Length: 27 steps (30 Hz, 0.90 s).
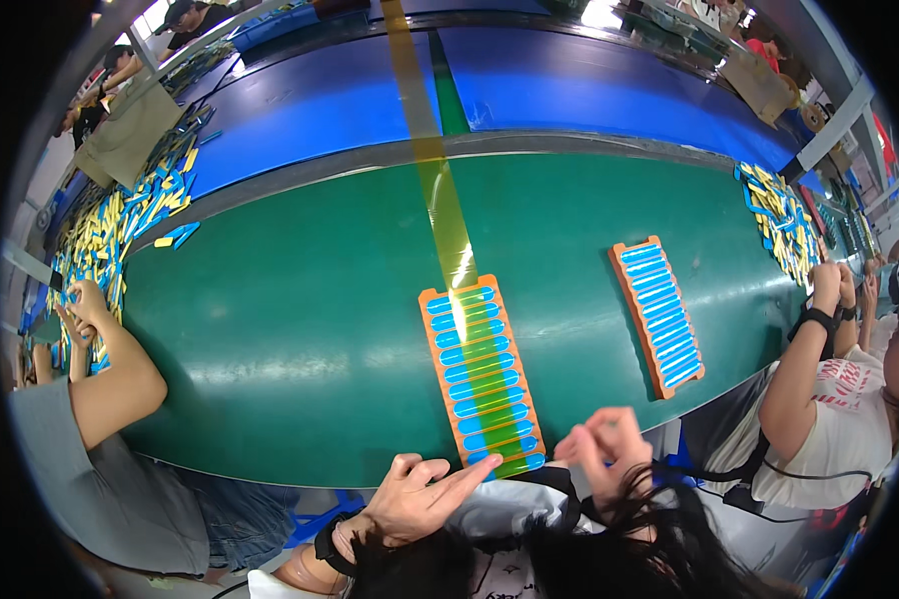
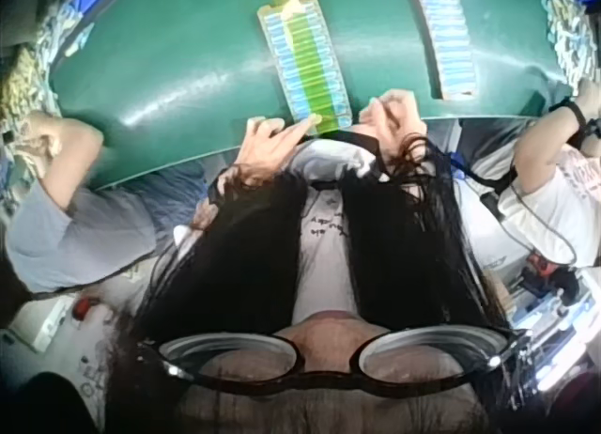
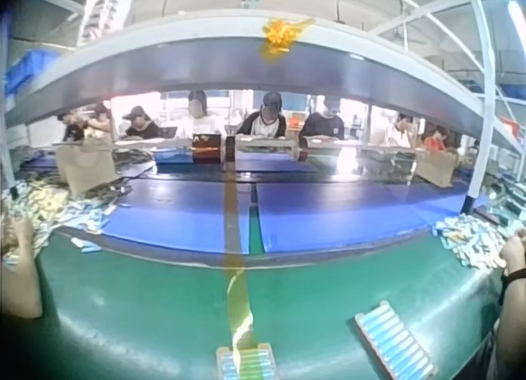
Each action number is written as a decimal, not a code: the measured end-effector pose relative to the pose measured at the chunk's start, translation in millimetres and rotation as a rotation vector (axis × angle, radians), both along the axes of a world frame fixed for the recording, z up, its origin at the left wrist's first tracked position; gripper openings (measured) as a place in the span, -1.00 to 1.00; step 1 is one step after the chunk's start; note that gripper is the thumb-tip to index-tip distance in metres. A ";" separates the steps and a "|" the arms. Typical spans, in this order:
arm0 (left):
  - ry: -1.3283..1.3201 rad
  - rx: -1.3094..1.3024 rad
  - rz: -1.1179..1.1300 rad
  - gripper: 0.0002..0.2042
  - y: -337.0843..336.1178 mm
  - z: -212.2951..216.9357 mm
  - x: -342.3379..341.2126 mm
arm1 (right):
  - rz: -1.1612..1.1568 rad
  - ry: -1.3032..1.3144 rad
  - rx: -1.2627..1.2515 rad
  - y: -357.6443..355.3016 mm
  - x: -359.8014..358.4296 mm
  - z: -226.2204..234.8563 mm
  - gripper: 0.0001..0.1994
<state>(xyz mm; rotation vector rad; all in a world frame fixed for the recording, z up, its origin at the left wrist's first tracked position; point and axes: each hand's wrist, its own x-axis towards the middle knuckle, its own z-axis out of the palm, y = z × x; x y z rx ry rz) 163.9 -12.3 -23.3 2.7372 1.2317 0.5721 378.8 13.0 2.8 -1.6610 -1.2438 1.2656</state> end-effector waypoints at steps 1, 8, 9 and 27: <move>-0.034 -0.003 0.019 -0.55 -1.4 -1.3 2.3 | 0.035 -0.091 0.171 5.3 2.5 5.0 -0.82; -0.026 -0.041 0.016 -0.49 -1.9 8.7 5.0 | 0.492 -0.151 0.065 33.1 -26.8 21.9 -0.76; -0.023 -0.028 0.034 -0.49 -0.2 12.0 3.5 | 0.518 -0.123 0.077 35.4 -30.0 25.9 -0.77; -1.282 -0.796 0.264 -0.76 221.8 33.7 -15.3 | 0.756 -0.423 0.239 32.7 -38.9 49.2 -0.76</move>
